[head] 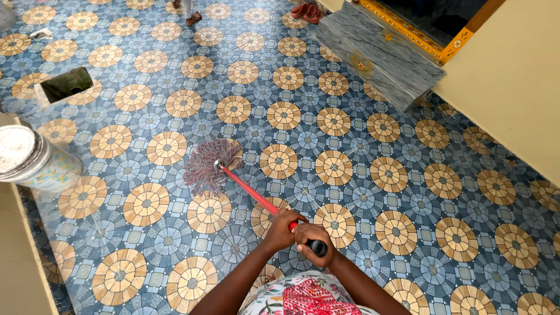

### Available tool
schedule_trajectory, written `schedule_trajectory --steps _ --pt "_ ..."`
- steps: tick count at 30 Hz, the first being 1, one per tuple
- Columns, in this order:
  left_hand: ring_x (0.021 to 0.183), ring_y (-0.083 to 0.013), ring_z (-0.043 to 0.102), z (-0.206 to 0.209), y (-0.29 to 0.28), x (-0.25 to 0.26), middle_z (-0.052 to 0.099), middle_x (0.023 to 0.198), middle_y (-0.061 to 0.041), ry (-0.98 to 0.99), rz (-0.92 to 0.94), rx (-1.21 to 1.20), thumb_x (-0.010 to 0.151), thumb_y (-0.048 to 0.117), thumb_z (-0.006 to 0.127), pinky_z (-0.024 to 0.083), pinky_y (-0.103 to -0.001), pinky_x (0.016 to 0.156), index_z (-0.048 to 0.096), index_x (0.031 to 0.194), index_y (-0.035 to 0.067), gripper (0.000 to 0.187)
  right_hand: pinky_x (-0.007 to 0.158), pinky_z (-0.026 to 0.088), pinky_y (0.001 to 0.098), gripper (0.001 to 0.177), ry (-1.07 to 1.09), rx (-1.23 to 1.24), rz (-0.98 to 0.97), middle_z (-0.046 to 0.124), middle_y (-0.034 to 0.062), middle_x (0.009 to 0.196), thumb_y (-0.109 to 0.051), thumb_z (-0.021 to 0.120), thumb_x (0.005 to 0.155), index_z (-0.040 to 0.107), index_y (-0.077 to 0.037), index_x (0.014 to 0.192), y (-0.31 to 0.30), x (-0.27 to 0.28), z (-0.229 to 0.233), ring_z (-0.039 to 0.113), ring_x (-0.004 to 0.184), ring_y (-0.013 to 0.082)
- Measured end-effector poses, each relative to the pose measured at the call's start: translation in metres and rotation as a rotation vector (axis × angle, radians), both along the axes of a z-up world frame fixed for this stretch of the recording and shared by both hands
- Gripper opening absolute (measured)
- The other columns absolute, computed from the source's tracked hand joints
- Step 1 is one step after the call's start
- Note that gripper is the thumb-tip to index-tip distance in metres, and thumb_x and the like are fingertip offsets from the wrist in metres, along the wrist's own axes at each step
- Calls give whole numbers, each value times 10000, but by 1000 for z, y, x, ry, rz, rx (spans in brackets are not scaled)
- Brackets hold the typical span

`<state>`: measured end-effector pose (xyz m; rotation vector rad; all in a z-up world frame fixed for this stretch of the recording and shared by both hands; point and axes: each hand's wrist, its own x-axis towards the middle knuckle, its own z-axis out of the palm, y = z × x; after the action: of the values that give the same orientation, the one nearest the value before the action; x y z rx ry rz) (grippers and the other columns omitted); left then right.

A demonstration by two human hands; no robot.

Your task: The person mops the tiled floor of a balcony using a mop, moving between different sections of the outdoor space.

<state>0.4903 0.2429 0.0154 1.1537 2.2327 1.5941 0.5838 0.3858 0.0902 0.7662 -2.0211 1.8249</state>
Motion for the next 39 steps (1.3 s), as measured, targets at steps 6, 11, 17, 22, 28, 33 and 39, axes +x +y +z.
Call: schedule_trajectory --steps 6,11,17,22,28,33,39 --pt "846 -283 582 14 26 32 648 791 -104 -70 42 1 675 181 814 445 -396 796 768 941 81 288 745 531 408 168 -14 -13 -96 618 110 738 -23 655 860 523 -50 761 16 36 5 637 711 270" --pt "881 -271 612 16 64 66 696 852 -70 -7 -33 122 711 192 767 457 -382 812 742 927 87 242 735 536 398 156 -10 52 -191 625 118 755 -17 648 849 521 -54 765 45 79 17 656 732 268" --pt "885 -276 616 12 135 103 687 844 -72 -6 -218 141 723 168 747 445 -387 865 742 941 89 232 739 533 407 150 -2 101 -375 634 125 773 1 647 842 525 -49 769 91 137 26 662 748 281" --pt "892 -271 598 9 198 129 676 860 -68 -50 -474 113 702 142 750 451 -381 850 745 980 95 281 735 534 398 166 -28 118 -578 644 119 771 0 654 862 532 -49 760 127 182 15 656 734 281" --pt "900 -247 587 -1 288 183 647 868 -53 -114 -809 84 706 134 755 466 -375 805 742 1032 111 327 741 520 387 176 -70 144 -919 628 109 756 -3 644 849 508 -40 745 168 254 -6 633 722 275" --pt "891 -237 629 -10 358 252 663 876 -47 -9 -1073 201 693 164 788 459 -375 848 724 1022 100 341 778 529 396 162 -19 72 -1180 626 112 780 27 632 845 499 -31 774 185 320 -16 627 746 279" --pt "935 -262 606 -14 389 313 641 918 -49 -29 -1394 196 797 138 737 462 -392 907 685 1069 83 282 723 526 391 151 -92 180 -1456 606 106 742 24 654 793 526 -43 747 177 363 -9 623 716 287"
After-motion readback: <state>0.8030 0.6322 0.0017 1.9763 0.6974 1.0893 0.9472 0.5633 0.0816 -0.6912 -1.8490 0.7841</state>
